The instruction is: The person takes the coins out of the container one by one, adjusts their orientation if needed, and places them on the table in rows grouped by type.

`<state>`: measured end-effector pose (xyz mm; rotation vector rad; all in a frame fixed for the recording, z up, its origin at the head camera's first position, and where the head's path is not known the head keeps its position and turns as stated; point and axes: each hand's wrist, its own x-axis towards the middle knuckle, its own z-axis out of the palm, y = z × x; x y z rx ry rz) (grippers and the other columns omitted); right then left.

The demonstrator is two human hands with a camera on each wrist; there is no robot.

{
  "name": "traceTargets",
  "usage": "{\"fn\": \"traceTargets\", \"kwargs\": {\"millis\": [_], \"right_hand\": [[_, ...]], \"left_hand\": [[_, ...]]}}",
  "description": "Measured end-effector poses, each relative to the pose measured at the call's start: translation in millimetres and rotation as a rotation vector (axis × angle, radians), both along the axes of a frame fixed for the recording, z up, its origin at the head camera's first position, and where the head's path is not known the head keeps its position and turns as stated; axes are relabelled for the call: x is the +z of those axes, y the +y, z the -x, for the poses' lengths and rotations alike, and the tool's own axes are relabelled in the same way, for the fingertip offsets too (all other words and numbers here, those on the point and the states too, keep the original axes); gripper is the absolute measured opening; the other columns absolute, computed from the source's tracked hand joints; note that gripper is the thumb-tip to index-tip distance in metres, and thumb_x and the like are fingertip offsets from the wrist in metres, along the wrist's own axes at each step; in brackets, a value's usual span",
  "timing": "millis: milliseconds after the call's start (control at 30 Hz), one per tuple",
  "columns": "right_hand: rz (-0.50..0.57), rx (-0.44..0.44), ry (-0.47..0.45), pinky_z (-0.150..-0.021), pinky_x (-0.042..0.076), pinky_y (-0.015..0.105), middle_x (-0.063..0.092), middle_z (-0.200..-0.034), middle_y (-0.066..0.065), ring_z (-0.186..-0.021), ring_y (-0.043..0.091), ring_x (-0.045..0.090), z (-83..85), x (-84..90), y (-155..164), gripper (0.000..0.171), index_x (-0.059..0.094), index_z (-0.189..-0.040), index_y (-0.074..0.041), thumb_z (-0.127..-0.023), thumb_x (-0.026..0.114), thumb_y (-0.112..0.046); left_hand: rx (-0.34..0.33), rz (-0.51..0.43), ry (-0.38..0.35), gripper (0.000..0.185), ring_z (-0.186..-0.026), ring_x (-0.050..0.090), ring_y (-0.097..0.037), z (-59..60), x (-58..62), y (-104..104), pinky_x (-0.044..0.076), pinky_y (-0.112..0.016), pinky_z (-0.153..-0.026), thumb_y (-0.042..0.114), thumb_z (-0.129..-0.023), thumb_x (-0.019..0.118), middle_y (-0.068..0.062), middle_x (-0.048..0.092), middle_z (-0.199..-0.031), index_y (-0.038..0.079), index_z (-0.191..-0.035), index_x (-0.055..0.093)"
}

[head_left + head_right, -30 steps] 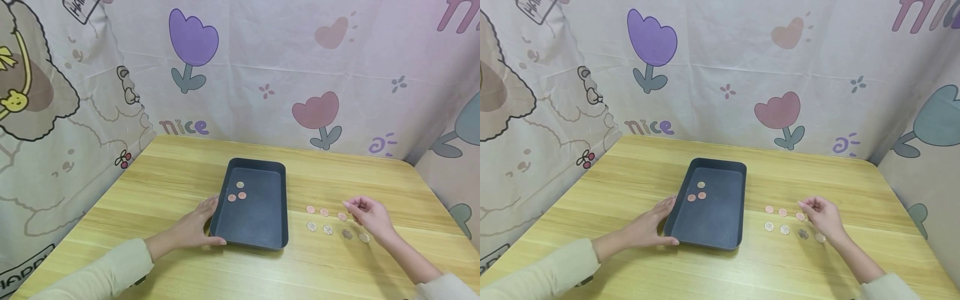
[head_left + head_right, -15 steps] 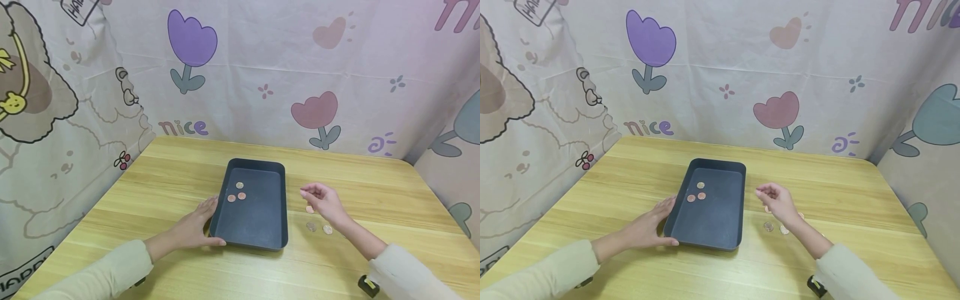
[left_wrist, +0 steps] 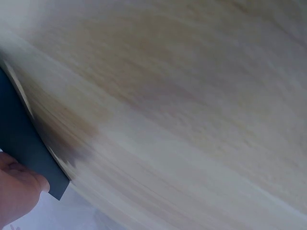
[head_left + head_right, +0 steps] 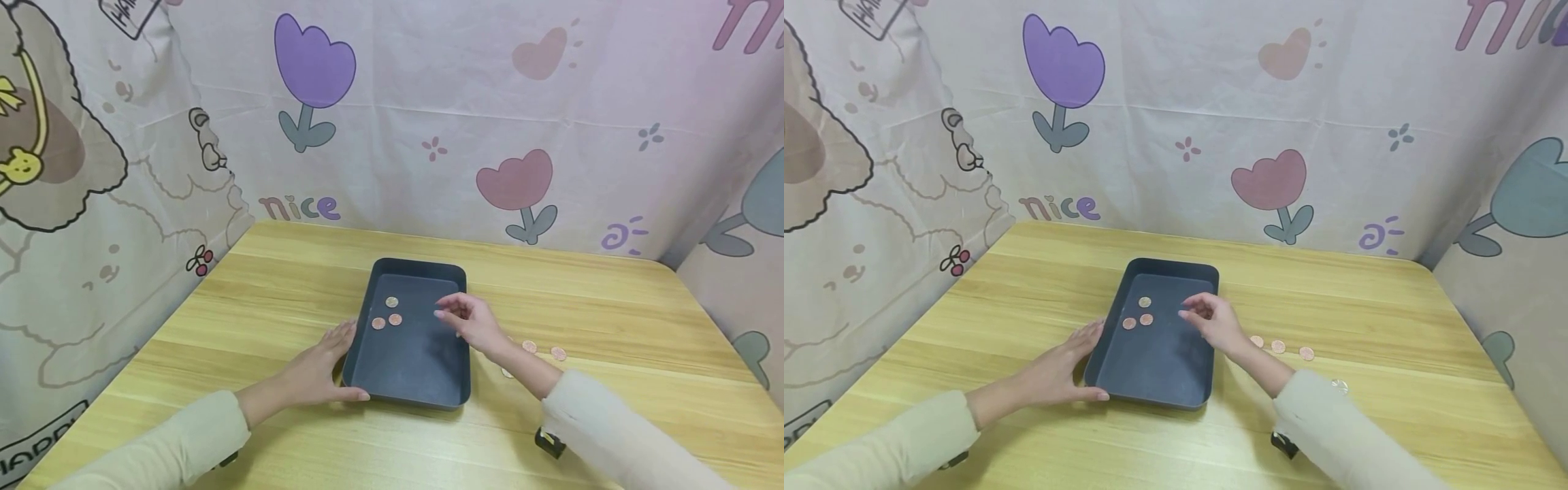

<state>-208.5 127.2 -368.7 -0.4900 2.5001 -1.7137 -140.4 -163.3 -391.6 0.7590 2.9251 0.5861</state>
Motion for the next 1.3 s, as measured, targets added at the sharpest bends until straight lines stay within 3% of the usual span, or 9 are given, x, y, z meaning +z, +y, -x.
{"fn": "traceTargets", "kwargs": {"millis": [433, 700, 800, 1133, 1300], "right_hand": [[-0.047, 0.100, 0.097, -0.052, 0.044, 0.017, 0.061, -0.081, 0.017, -0.064, 0.008, 0.050, 15.8, -16.3, -43, 0.023, 0.063, -0.102, 0.008, -0.085, 0.065, -0.007], [-0.084, 0.165, 0.109, -0.055, 0.041, 0.016, 0.061, -0.078, 0.018, -0.062, 0.007, 0.048, 23.2, -26.9, -59, 0.025, 0.063, -0.104, 0.009, -0.085, 0.065, -0.007], [-0.112, 0.168, 0.126, -0.053, 0.039, 0.017, 0.060, -0.075, 0.017, -0.060, 0.007, 0.046, 26.7, -31.5, -62, 0.024, 0.064, -0.103, 0.010, -0.086, 0.064, -0.007], [-0.231, 0.099, 0.047, -0.053, 0.038, 0.017, 0.056, -0.071, 0.005, -0.061, 0.008, 0.045, 34.7, -34.2, -67, 0.024, 0.066, -0.102, 0.004, -0.084, 0.068, -0.011], [-0.255, 0.099, 0.067, -0.053, 0.037, 0.016, 0.057, -0.070, 0.006, -0.060, 0.007, 0.045, 35.6, -36.4, -69, 0.020, 0.067, -0.099, 0.004, -0.083, 0.068, -0.010]], "left_hand": [[-0.005, -0.008, -0.005, 0.116, -0.143, 0.017, -0.033, -0.5, -0.8, -1, 0.021, -0.046, -0.116, 0.071, -0.068, 0.062, -0.017, 0.016, -0.155, -0.002, -0.146, 0.017], [-0.015, -0.002, 0.008, 0.115, -0.142, 0.017, -0.033, -0.4, -1.9, -1, 0.021, -0.047, -0.116, 0.071, -0.069, 0.062, -0.018, 0.016, -0.154, -0.003, -0.146, 0.017], [-0.017, -0.007, 0.008, 0.116, -0.142, 0.018, -0.033, 0.2, -2.5, -1, 0.022, -0.047, -0.116, 0.071, -0.069, 0.062, -0.018, 0.016, -0.154, -0.003, -0.146, 0.018], [-0.017, -0.019, 0.003, 0.115, -0.142, 0.018, -0.034, -0.2, 1.6, 0, 0.021, -0.047, -0.116, 0.068, -0.069, 0.064, -0.019, 0.017, -0.154, -0.004, -0.145, 0.018], [-0.019, -0.015, -0.002, 0.115, -0.142, 0.018, -0.034, -0.7, 2.4, 0, 0.020, -0.047, -0.116, 0.068, -0.069, 0.064, -0.019, 0.016, -0.154, -0.005, -0.145, 0.018]]}}
